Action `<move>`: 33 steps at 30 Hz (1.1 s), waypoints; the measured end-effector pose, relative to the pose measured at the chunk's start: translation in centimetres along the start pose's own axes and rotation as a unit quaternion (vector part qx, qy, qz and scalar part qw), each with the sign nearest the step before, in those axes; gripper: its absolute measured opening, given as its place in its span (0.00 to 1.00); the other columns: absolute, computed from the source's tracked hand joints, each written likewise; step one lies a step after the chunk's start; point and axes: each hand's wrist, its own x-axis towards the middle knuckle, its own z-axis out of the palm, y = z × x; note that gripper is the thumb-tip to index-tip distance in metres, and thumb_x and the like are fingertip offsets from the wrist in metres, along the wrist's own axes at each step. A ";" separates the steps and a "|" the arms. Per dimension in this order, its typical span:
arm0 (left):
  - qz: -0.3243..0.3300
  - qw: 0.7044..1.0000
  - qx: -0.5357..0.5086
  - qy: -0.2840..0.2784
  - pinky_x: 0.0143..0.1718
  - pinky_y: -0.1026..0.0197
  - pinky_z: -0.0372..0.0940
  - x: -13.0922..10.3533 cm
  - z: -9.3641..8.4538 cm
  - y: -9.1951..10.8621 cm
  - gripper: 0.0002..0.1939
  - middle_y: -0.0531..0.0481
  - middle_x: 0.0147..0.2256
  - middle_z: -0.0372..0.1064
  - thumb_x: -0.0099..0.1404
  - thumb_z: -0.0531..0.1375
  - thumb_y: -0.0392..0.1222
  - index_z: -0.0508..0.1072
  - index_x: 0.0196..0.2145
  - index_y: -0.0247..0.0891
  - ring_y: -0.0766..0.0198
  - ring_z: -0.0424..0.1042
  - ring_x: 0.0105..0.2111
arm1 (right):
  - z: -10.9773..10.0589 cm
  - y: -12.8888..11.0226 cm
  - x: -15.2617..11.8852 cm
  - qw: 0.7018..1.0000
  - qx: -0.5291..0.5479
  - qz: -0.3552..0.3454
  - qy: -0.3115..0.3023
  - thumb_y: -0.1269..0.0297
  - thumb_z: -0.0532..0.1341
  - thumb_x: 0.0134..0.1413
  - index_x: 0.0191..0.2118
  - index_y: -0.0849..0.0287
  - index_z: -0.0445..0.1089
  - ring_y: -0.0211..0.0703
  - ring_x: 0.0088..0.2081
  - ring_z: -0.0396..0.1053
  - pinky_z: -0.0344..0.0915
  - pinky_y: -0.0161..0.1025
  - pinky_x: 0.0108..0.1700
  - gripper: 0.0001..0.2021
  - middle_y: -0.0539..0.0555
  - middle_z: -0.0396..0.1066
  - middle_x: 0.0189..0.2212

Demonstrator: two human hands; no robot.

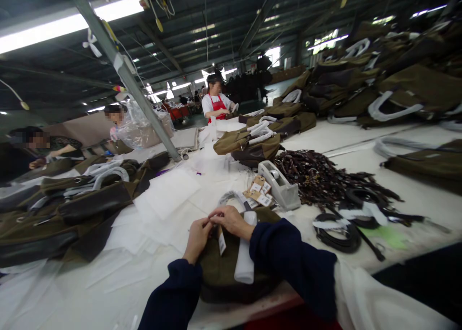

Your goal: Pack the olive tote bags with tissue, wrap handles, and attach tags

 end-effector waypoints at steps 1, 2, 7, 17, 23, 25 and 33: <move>0.001 1.000 0.004 -0.001 0.24 0.62 0.62 0.0 0.0 0.0 0.19 0.50 0.21 0.69 0.59 0.57 0.54 0.75 0.24 0.35 0.62 0.67 0.21 | 0.0 0.1 0.0 1.000 0.004 -0.005 0.004 0.68 0.67 0.54 0.37 0.57 0.80 0.39 0.34 0.70 0.61 0.33 0.38 0.05 0.51 0.76 0.31; 0.002 1.000 0.009 -0.002 0.24 0.62 0.62 0.0 0.0 0.0 0.19 0.50 0.20 0.69 0.59 0.56 0.54 0.75 0.24 0.36 0.62 0.67 0.21 | 0.0 0.1 0.0 1.000 0.006 -0.008 0.007 0.68 0.68 0.53 0.36 0.57 0.80 0.40 0.35 0.69 0.61 0.33 0.39 0.04 0.51 0.75 0.31; 0.017 0.999 0.039 0.001 0.24 0.62 0.59 0.0 0.1 -0.1 0.16 0.51 0.19 0.67 0.58 0.55 0.51 0.70 0.20 0.39 0.62 0.66 0.21 | 0.2 0.2 0.0 1.000 0.022 0.005 0.022 0.70 0.68 0.52 0.32 0.61 0.77 0.38 0.33 0.67 0.60 0.33 0.37 0.00 0.51 0.73 0.30; 0.044 0.994 0.101 0.020 0.29 0.61 0.56 0.0 0.0 0.2 0.13 0.50 0.20 0.71 0.55 0.56 0.44 0.71 0.18 0.39 0.60 0.67 0.24 | 0.7 0.3 -0.1 0.997 0.070 0.031 0.019 0.72 0.68 0.50 0.32 0.62 0.75 0.37 0.31 0.67 0.60 0.31 0.34 0.02 0.50 0.73 0.27; 0.046 0.994 0.099 0.010 0.28 0.61 0.55 -0.2 0.1 0.8 0.13 0.52 0.18 0.68 0.57 0.56 0.44 0.72 0.18 0.39 0.60 0.66 0.23 | 0.7 0.0 0.0 0.995 0.083 0.053 0.024 0.73 0.67 0.50 0.30 0.62 0.74 0.38 0.31 0.67 0.60 0.32 0.34 0.02 0.49 0.72 0.26; 0.043 0.995 0.089 0.017 0.27 0.61 0.56 -0.2 0.1 0.8 0.13 0.52 0.19 0.68 0.57 0.57 0.46 0.72 0.19 0.39 0.60 0.67 0.23 | 0.7 -0.1 0.0 0.994 0.088 0.065 0.029 0.74 0.65 0.50 0.29 0.61 0.74 0.37 0.31 0.67 0.61 0.32 0.35 0.02 0.49 0.72 0.26; 0.013 0.997 0.064 0.048 0.24 0.63 0.57 -1.6 0.2 1.2 0.12 0.55 0.24 0.67 0.56 0.62 0.50 0.69 0.29 0.40 0.65 0.63 0.20 | 0.5 0.7 0.0 0.972 0.139 0.188 -0.011 0.66 0.61 0.64 0.32 0.63 0.69 0.32 0.20 0.61 0.62 0.31 0.25 0.08 0.43 0.63 0.20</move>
